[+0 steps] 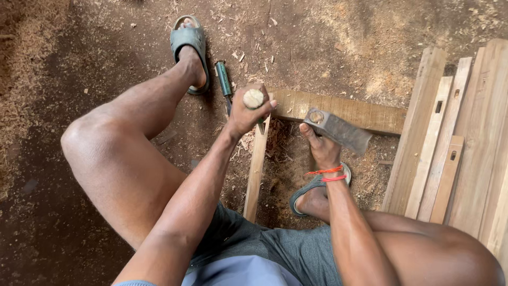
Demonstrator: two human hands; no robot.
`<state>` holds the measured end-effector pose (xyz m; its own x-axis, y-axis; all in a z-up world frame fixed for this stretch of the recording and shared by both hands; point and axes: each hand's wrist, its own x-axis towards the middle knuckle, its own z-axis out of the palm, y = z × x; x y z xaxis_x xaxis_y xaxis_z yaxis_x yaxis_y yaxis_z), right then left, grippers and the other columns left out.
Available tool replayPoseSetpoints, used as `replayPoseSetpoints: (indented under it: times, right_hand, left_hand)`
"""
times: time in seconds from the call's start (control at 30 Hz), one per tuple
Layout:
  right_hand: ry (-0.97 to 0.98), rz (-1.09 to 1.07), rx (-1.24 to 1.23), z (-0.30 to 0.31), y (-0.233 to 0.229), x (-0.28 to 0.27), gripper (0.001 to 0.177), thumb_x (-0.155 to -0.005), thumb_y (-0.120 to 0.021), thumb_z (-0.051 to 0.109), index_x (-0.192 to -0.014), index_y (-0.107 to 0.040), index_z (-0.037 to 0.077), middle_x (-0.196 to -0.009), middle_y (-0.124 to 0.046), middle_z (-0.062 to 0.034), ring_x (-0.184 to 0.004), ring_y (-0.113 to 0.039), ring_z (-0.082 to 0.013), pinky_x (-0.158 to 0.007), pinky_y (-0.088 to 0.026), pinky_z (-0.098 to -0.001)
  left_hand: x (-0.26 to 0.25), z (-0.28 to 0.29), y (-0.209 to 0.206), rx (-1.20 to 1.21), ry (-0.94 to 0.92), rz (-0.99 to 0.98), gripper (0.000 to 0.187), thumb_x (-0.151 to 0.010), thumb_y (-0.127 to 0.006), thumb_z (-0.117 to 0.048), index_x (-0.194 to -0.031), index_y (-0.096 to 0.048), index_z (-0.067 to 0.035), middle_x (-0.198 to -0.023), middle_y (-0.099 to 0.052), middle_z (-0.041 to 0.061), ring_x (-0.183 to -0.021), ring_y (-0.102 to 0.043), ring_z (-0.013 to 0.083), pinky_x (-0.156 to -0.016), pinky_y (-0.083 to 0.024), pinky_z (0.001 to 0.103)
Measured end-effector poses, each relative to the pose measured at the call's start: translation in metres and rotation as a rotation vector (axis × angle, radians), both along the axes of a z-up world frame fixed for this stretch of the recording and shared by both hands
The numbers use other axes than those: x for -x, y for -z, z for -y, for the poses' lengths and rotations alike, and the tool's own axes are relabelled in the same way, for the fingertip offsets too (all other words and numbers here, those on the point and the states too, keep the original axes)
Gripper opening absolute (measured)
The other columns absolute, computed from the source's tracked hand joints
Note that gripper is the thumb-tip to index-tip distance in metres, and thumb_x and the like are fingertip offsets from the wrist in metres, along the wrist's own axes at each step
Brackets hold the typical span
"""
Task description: The person uses a chisel and an adze to carve out a rectangular mortise hole in a wooden beam while sitting on the floor.
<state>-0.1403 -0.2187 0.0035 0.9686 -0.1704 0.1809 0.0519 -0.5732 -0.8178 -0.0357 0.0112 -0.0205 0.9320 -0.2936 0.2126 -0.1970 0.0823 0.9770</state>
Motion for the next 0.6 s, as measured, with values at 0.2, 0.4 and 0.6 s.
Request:
replayPoseSetpoints:
  times: [0.2,0.4,0.6]
  right_hand:
    - [-0.280,0.269,0.329,-0.033,-0.136,-0.013,0.067,-0.103,-0.051,0.071,-0.101,-0.073,0.007,-0.085,-0.071,-0.0027,-0.077,-0.071,-0.0183,-0.070,-0.058,-0.0358]
    - [-0.318,0.157,0.590,-0.075,-0.155,-0.028,0.061,-0.093,-0.062,0.068,-0.091,-0.078,0.009,-0.074,-0.074,-0.0060,-0.059,-0.071,-0.0220,-0.051,-0.058,-0.0333]
    - [-0.328,0.297,0.637,-0.053,-0.167,-0.017,0.049,-0.103,-0.067,0.059,-0.094,-0.077,0.012,-0.078,-0.073,-0.0024,-0.064,-0.070,-0.0195,-0.059,-0.057,-0.0332]
  left_hand:
    - [0.007,0.026,0.018,-0.095,-0.040,0.030,0.028,-0.087,-0.080,-0.036,-0.082,-0.063,-0.014,-0.075,-0.065,0.000,-0.064,-0.063,0.0086,-0.058,-0.058,0.025]
    - [0.022,0.029,0.011,0.067,0.012,0.027,0.034,-0.089,-0.071,-0.034,-0.109,-0.068,-0.007,-0.099,-0.073,0.010,-0.086,-0.071,0.0189,-0.076,-0.062,0.033]
    - [0.025,0.041,0.032,-0.108,0.091,-0.106,0.039,-0.092,-0.072,-0.028,-0.120,-0.072,-0.001,-0.111,-0.078,0.014,-0.099,-0.077,0.0257,-0.091,-0.067,0.044]
